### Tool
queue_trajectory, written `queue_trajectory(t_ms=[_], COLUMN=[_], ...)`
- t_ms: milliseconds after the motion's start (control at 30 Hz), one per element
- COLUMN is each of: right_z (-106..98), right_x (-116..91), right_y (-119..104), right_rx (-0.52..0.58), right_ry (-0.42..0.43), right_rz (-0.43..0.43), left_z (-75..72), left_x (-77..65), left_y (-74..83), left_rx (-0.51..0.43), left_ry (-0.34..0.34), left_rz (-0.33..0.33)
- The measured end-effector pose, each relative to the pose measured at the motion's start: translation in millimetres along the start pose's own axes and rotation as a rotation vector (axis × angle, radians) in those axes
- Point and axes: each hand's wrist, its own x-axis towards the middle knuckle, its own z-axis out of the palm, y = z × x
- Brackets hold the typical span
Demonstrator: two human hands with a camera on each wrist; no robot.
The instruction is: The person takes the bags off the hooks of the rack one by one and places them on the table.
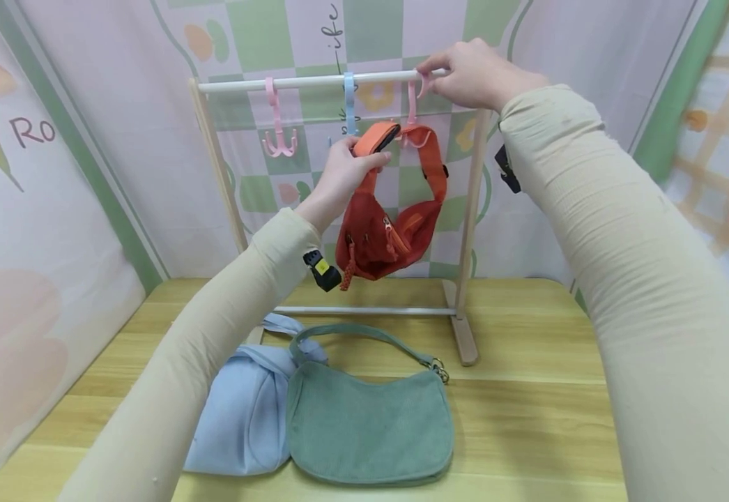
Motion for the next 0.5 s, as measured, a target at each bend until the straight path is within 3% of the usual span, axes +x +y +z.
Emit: queue_trajectory(t_ms=[267,500], right_z=[-0.5,0.1], right_x=[0.2,1.0], right_y=[0.3,0.9], right_rx=[-0.041,-0.045], right_ry=[0.024,0.017], right_rz=[-0.005,0.0], left_z=[0.0,-1.2], left_x=[2.8,4.8], left_y=[13.9,18.6], left_rx=[0.008,-0.041], left_ry=[0.022,0.02], left_rz=[0.037,0.031])
